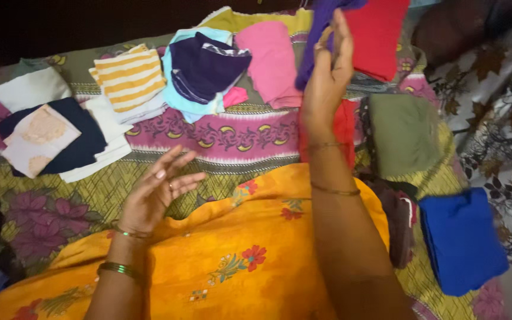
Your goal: The person folds multiple small fabric pieces one by one, including purple, light blue, pink, striped, and white items, then places each folded piece into a growing stack on the bed.
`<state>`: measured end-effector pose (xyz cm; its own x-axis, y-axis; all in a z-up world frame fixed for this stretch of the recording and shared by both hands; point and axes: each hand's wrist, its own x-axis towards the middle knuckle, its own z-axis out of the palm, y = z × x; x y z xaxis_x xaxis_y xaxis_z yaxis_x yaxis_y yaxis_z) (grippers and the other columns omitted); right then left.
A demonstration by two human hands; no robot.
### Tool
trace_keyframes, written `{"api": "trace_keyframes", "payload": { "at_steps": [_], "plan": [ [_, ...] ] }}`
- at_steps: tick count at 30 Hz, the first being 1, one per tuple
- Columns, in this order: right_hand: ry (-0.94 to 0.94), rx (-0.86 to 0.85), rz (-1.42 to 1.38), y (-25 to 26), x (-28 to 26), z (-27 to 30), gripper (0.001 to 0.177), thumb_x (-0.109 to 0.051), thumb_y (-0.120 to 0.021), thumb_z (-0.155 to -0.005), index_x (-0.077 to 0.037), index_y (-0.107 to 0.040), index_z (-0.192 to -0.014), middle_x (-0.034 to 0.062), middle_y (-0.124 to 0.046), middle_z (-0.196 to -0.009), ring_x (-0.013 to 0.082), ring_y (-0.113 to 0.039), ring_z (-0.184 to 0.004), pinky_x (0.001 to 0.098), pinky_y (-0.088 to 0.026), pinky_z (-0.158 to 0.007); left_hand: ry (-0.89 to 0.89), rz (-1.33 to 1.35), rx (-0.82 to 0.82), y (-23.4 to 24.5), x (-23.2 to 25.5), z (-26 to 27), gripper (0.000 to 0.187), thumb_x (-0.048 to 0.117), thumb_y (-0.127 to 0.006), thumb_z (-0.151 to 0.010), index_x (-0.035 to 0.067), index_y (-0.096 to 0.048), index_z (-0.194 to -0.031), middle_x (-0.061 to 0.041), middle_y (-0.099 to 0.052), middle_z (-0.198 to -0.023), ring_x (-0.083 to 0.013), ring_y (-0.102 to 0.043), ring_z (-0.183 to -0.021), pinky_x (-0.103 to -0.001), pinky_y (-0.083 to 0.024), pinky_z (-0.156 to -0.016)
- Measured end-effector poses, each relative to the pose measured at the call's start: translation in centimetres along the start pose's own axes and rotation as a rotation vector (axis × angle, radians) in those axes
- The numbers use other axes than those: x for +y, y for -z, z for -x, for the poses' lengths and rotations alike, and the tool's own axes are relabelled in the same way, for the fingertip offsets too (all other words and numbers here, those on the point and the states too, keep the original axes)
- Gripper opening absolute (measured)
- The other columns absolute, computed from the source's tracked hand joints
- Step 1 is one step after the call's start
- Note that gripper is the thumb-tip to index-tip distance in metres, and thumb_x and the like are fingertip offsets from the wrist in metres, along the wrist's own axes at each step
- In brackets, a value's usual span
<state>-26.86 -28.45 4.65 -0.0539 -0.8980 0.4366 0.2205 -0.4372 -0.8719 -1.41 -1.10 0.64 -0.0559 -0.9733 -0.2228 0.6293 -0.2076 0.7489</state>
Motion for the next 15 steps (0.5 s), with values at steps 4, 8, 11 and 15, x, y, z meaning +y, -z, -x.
{"api": "trace_keyframes", "payload": {
  "at_steps": [4, 8, 11, 15],
  "plan": [
    [0.311, -0.324, 0.896, 0.2, 2.6, -0.4, 0.063, -0.001, -0.050, -0.097, -0.006, -0.046, -0.159, 0.0146, -0.042, -0.169, 0.0354, -0.031, -0.162, 0.0444, -0.024, -0.137, 0.014, 0.010, -0.028, -0.1, -0.1, -0.6, 0.068, 0.035, -0.053, -0.099, 0.006, -0.034, -0.157, -0.020, -0.044, -0.159, -0.0406, -0.058, -0.131, -0.048, -0.046, -0.109],
    [0.013, -0.713, 1.333, -1.2, 5.1, 2.2, 0.068, -0.022, -0.065, -0.092, -0.006, -0.042, -0.154, 0.0221, -0.031, -0.163, 0.0495, -0.020, -0.150, 0.0759, -0.014, -0.110, 0.023, 0.007, -0.028, -0.1, -0.1, -1.0, 0.068, 0.033, -0.052, -0.100, 0.005, -0.033, -0.158, -0.019, -0.044, -0.159, -0.0370, -0.060, -0.130, -0.043, -0.047, -0.106],
    [-0.141, -0.788, 1.410, -1.5, 5.8, 2.6, 0.072, -0.030, -0.069, -0.088, -0.012, -0.043, -0.152, 0.0186, -0.029, -0.162, 0.0498, -0.019, -0.149, 0.0831, -0.012, -0.105, 0.001, -0.007, -0.039, -0.1, -0.1, -1.4, 0.068, 0.033, -0.053, -0.101, 0.002, -0.033, -0.159, -0.020, -0.046, -0.158, -0.0349, -0.062, -0.128, -0.042, -0.049, -0.106],
    [-0.126, -0.788, 1.401, -1.7, 5.0, 1.9, 0.072, -0.034, -0.073, -0.082, -0.014, -0.049, -0.148, 0.0195, -0.036, -0.159, 0.0499, -0.025, -0.145, 0.0836, -0.013, -0.103, 0.014, -0.013, -0.064, 0.2, -0.2, -2.1, 0.066, 0.031, -0.052, -0.101, 0.003, -0.034, -0.158, -0.018, -0.046, -0.158, -0.0316, -0.063, -0.126, -0.039, -0.050, -0.104]
  ]
}}
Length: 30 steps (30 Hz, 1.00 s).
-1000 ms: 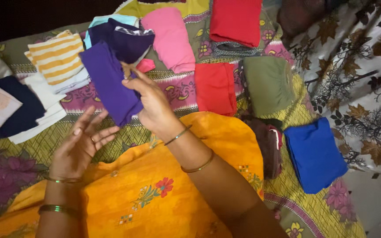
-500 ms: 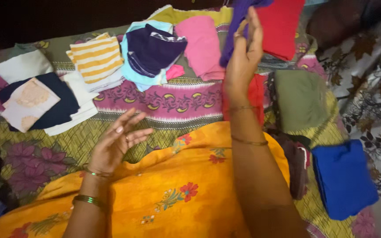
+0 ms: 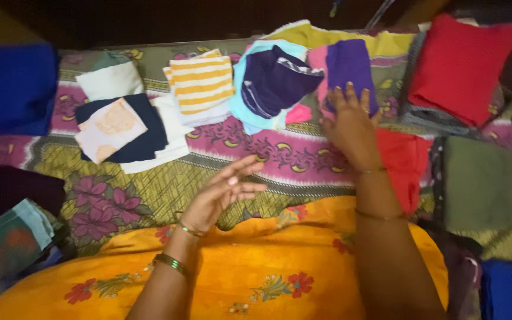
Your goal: The person folds multiple small fabric pieces one by one, including purple, light blue, pink, striped, and white items, then places each folded piece into a growing stack on the bed.
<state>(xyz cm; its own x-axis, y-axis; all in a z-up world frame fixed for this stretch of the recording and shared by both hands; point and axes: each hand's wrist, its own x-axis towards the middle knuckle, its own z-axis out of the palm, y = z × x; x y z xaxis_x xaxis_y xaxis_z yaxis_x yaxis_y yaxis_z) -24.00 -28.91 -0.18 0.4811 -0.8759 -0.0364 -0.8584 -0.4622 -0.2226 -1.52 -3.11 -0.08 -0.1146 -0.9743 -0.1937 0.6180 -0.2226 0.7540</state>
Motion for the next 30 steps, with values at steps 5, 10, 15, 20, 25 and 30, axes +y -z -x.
{"api": "trace_keyframes", "payload": {
  "at_steps": [5, 10, 15, 20, 25, 30],
  "plan": [
    [0.144, 0.239, -0.179, 1.4, -1.9, 0.2, 0.037, -0.029, -0.067, -0.104, -0.014, -0.066, -0.138, 0.0147, -0.057, -0.151, 0.0420, -0.046, -0.143, 0.0608, -0.032, -0.121, 0.064, -0.038, 0.235, 1.1, -1.7, -0.7, 0.052, 0.027, -0.054, -0.102, 0.003, -0.050, -0.147, -0.013, -0.062, -0.143, -0.0216, -0.069, -0.112, -0.032, -0.052, -0.094],
    [0.501, 0.133, -0.294, 1.2, -6.6, 1.4, 0.037, -0.020, -0.073, -0.089, -0.017, -0.074, -0.126, 0.0200, -0.052, -0.151, 0.0462, -0.046, -0.141, 0.0541, -0.036, -0.118, 0.079, -0.050, 0.434, 2.9, -3.4, -1.1, 0.041, 0.025, -0.057, -0.101, 0.006, -0.060, -0.137, -0.008, -0.069, -0.131, -0.0157, -0.072, -0.097, -0.030, -0.053, -0.083],
    [0.656, 0.047, -0.157, -0.1, -9.6, 2.2, 0.055, -0.027, -0.080, -0.074, -0.018, -0.072, -0.128, 0.0328, -0.040, -0.153, 0.0546, -0.035, -0.137, 0.0647, -0.029, -0.107, 0.107, -0.060, 0.449, 3.0, -3.6, -1.1, 0.039, 0.027, -0.057, -0.101, 0.009, -0.062, -0.136, -0.005, -0.072, -0.128, -0.0135, -0.072, -0.096, -0.028, -0.054, -0.084],
    [0.563, 0.063, -0.110, -1.8, -8.5, 1.3, 0.057, -0.019, -0.072, -0.086, -0.007, -0.062, -0.141, 0.0287, -0.049, -0.151, 0.0505, -0.037, -0.143, 0.0650, -0.031, -0.111, 0.104, -0.032, 0.439, 2.9, -3.6, -1.1, 0.040, 0.026, -0.057, -0.101, 0.009, -0.061, -0.137, -0.004, -0.071, -0.128, -0.0131, -0.072, -0.096, -0.028, -0.053, -0.085],
    [0.568, 0.098, -0.293, -0.6, -7.6, 0.9, 0.048, -0.013, -0.067, -0.093, -0.006, -0.062, -0.140, 0.0296, -0.057, -0.140, 0.0469, -0.049, -0.137, 0.0535, -0.040, -0.116, 0.080, 0.020, 0.429, 3.1, -3.6, -1.4, 0.046, 0.033, -0.054, -0.102, 0.008, -0.057, -0.140, -0.006, -0.070, -0.128, -0.0157, -0.072, -0.097, -0.030, -0.053, -0.086],
    [0.546, -0.299, -0.536, 3.3, -8.6, 3.9, 0.044, -0.007, -0.060, -0.090, -0.015, -0.071, -0.132, 0.0152, -0.071, -0.125, 0.0289, -0.064, -0.130, 0.0397, -0.052, -0.101, 0.063, 0.154, 0.476, 3.3, -3.6, -1.3, 0.064, 0.057, -0.035, -0.100, 0.012, -0.049, -0.143, -0.010, -0.069, -0.128, -0.0185, -0.075, -0.099, -0.034, -0.057, -0.090]
  ]
}}
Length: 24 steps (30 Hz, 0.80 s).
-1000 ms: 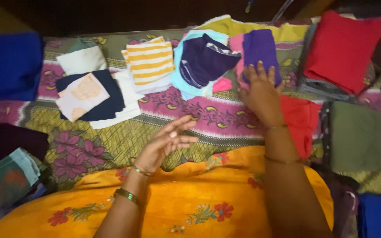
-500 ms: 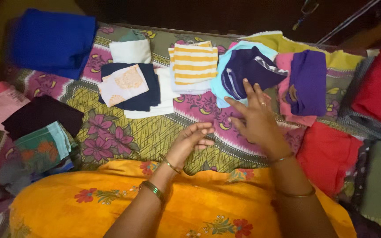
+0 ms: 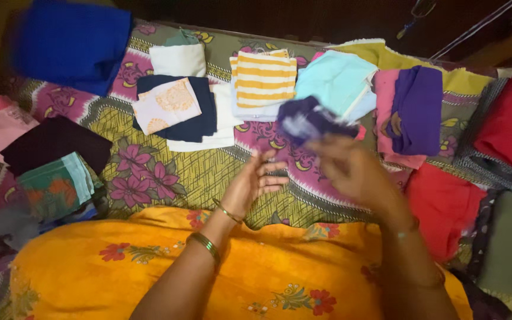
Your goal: The person folds multiple small fabric pieces one by one, including purple, light blue, pink, striped, and white items, then places each folded piece into a growing stack on the bed.
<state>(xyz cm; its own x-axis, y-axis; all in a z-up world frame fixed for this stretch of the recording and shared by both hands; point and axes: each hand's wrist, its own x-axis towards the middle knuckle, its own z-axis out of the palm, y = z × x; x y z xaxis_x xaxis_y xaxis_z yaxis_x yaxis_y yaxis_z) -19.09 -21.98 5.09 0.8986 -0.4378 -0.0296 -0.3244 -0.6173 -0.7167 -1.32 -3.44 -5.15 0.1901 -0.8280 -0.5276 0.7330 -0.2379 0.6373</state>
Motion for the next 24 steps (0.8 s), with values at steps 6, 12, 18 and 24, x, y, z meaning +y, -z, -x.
{"api": "trace_keyframes", "payload": {
  "at_steps": [6, 12, 18, 24],
  "plan": [
    [0.094, -0.246, -0.288, -0.7, -2.8, 0.8, 0.023, -0.011, -0.070, -0.092, -0.010, -0.075, -0.115, 0.0118, -0.074, -0.122, 0.0248, -0.070, -0.110, 0.0367, -0.056, -0.090, -0.029, 0.283, 0.131, -0.3, 0.8, 0.0, 0.066, 0.056, -0.044, -0.098, 0.005, -0.056, -0.139, -0.004, -0.071, -0.126, -0.0143, -0.071, -0.108, -0.033, -0.057, -0.095],
    [-0.215, -0.037, 0.051, 0.2, -0.6, 0.3, 0.037, -0.013, -0.071, -0.089, -0.008, -0.070, -0.125, 0.0167, -0.074, -0.112, 0.0313, -0.074, -0.095, 0.0368, -0.056, -0.086, -0.165, 0.009, 0.121, -0.8, 0.5, 0.0, 0.054, 0.029, -0.073, -0.092, -0.001, -0.059, -0.135, -0.009, -0.070, -0.122, -0.0175, -0.068, -0.108, -0.033, -0.055, -0.095],
    [-0.053, -0.061, 0.099, -1.7, 0.6, -0.5, 0.060, -0.017, -0.078, -0.081, -0.001, -0.060, -0.135, 0.0249, -0.065, -0.129, 0.0389, -0.063, -0.119, 0.0418, -0.049, -0.101, -0.317, -0.302, -0.007, 0.3, -1.1, -1.0, 0.061, 0.003, -0.076, -0.077, 0.006, -0.054, -0.134, -0.002, -0.066, -0.126, -0.0108, -0.064, -0.112, -0.029, -0.052, -0.099],
    [0.015, -0.218, -0.164, -2.2, 0.1, -0.8, 0.079, -0.026, -0.086, -0.074, 0.005, -0.051, -0.137, 0.0203, -0.064, -0.128, 0.0293, -0.064, -0.115, 0.0382, -0.048, -0.096, -0.037, -0.073, -0.214, 0.8, -1.6, -0.4, 0.051, -0.008, -0.060, -0.082, -0.001, -0.064, -0.132, -0.004, -0.071, -0.112, -0.0134, -0.063, -0.099, -0.029, -0.052, -0.090]
  ]
}}
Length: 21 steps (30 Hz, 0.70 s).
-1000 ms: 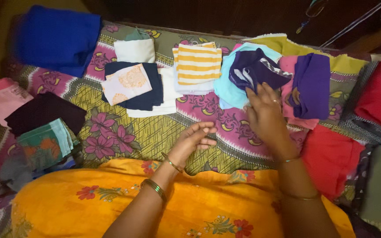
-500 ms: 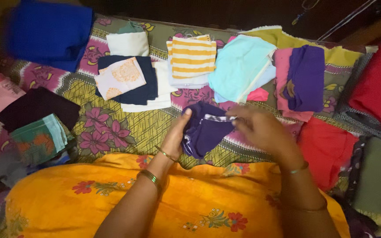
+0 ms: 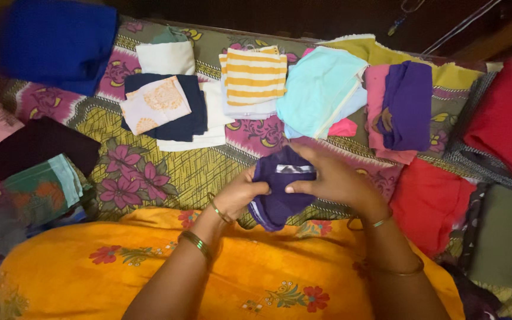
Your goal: The person folds multiple small fabric pieces one by one, including purple, light blue, pink, striped, and white items, then places each folded piece into a growing stack on the bed.
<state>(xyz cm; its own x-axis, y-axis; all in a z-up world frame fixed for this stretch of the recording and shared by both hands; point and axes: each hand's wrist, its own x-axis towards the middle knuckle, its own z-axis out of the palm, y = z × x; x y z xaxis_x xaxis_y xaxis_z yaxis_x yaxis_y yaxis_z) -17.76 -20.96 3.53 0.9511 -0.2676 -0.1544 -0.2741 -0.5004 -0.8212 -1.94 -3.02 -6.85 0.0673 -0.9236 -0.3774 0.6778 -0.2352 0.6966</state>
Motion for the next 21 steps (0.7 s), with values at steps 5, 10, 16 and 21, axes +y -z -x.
{"api": "trace_keyframes", "payload": {
  "at_steps": [5, 10, 16, 21],
  "plan": [
    [-0.282, -0.017, -0.307, 1.4, 1.4, 1.3, 0.049, -0.025, -0.082, -0.083, 0.001, -0.068, -0.122, 0.0150, -0.072, -0.106, 0.0185, -0.066, -0.095, 0.0326, -0.054, -0.081, 0.035, 0.066, 0.063, -1.0, 1.4, 0.5, 0.048, -0.002, -0.063, -0.088, 0.004, -0.060, -0.136, -0.005, -0.070, -0.119, -0.0126, -0.068, -0.103, -0.028, -0.057, -0.091],
    [-0.417, 0.135, 0.121, 2.5, 3.2, 2.1, 0.045, -0.025, -0.078, -0.083, -0.005, -0.069, -0.122, 0.0114, -0.075, -0.092, 0.0197, -0.071, -0.081, 0.0354, -0.055, -0.073, 0.021, -0.136, 0.296, -0.9, 2.5, -0.2, 0.050, 0.009, -0.058, -0.092, 0.011, -0.051, -0.142, -0.003, -0.066, -0.130, -0.0126, -0.068, -0.094, -0.028, -0.057, -0.077],
    [-0.338, 0.425, 0.322, 2.1, 3.2, 1.7, 0.040, -0.023, -0.077, -0.090, -0.006, -0.070, -0.126, 0.0164, -0.074, -0.100, 0.0250, -0.071, -0.086, 0.0373, -0.054, -0.074, -0.028, -0.101, 0.351, -0.4, 2.2, -0.2, 0.044, 0.016, -0.057, -0.098, 0.008, -0.054, -0.141, -0.005, -0.065, -0.131, -0.0123, -0.068, -0.090, -0.026, -0.056, -0.075],
    [-0.397, 0.397, -0.055, 0.7, 5.0, 0.2, 0.053, -0.025, -0.076, -0.088, -0.012, -0.064, -0.138, 0.0084, -0.071, -0.088, 0.0153, -0.065, -0.078, 0.0305, -0.052, -0.068, -0.029, -0.111, 0.318, -0.5, 2.1, -0.3, 0.043, 0.018, -0.056, -0.099, 0.008, -0.055, -0.141, -0.005, -0.065, -0.130, -0.0118, -0.069, -0.088, -0.025, -0.055, -0.075]
  ]
}}
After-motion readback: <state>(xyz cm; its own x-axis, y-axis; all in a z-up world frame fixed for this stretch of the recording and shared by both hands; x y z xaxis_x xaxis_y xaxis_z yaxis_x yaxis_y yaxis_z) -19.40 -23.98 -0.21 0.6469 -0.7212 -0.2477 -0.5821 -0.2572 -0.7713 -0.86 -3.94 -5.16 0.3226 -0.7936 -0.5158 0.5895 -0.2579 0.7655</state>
